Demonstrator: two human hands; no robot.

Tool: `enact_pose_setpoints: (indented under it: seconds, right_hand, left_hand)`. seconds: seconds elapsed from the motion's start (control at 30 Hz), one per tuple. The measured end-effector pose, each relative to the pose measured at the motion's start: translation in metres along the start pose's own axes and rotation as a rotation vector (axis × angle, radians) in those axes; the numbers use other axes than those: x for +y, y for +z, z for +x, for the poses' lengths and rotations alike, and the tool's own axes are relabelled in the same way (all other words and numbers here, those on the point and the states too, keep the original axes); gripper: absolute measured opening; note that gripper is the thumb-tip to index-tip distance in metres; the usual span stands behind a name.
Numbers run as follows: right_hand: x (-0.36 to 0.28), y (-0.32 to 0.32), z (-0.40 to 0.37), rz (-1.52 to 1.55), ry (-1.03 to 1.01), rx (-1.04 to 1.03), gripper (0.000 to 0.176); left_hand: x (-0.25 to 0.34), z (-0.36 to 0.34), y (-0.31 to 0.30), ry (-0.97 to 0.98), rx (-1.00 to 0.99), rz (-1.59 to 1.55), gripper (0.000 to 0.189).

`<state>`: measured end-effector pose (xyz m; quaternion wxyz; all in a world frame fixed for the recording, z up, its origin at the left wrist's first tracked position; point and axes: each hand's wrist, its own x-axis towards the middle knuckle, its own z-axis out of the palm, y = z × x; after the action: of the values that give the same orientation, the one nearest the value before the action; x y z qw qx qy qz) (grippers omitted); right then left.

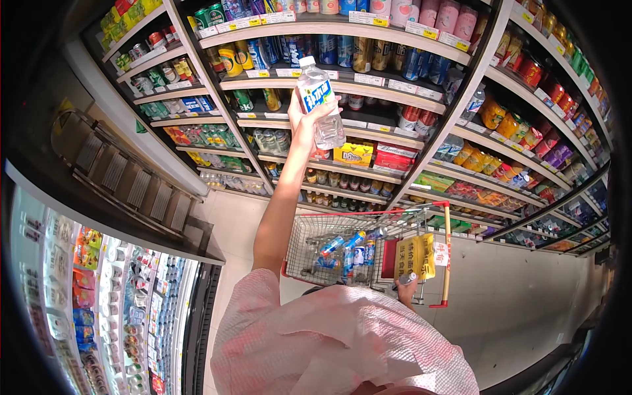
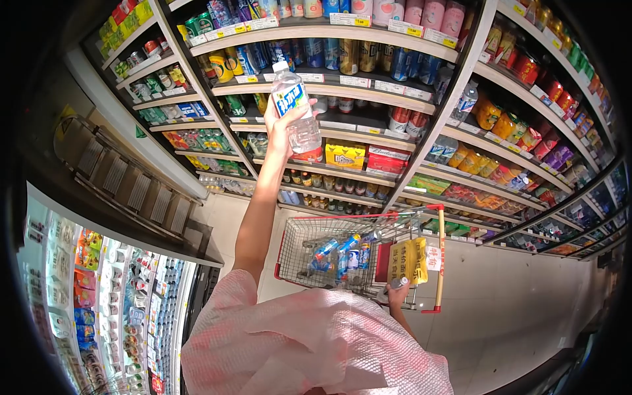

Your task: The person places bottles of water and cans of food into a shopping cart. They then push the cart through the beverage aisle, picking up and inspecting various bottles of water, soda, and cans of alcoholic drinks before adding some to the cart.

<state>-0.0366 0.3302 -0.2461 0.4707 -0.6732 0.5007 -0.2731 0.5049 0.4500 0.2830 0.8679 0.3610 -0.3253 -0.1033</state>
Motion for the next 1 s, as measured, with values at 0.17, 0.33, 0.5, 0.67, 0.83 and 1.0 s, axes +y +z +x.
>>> enact_pose_setpoints:
  seconds: [0.17,0.33,0.5,0.67,0.83,1.0]
  right_hand:
    - [0.037,0.007,0.008,-0.04,0.004,0.021,0.098]
    - [0.019,0.008,0.003,0.065,0.042,0.008,0.109]
    - [0.032,0.012,0.006,-0.001,-0.05,0.044,0.098]
    - [0.012,0.008,0.0,-0.026,-0.046,0.058,0.081]
    - [-0.03,0.001,-0.016,-0.019,-0.021,0.09,0.073]
    - [-0.042,-0.01,-0.023,0.018,-0.081,0.014,0.068]
  left_hand:
    - [0.014,0.025,0.012,0.058,-0.082,0.083,0.06]
    - [0.006,0.032,0.021,0.04,-0.107,0.074,0.06]
    - [-0.014,0.026,0.022,-0.02,-0.126,0.026,0.057]
    - [-0.028,0.014,0.022,-0.076,-0.116,0.035,0.059]
    - [-0.055,-0.005,0.019,-0.18,-0.082,-0.033,0.052]
    - [-0.099,-0.049,-0.002,-0.319,-0.034,-0.092,0.055]
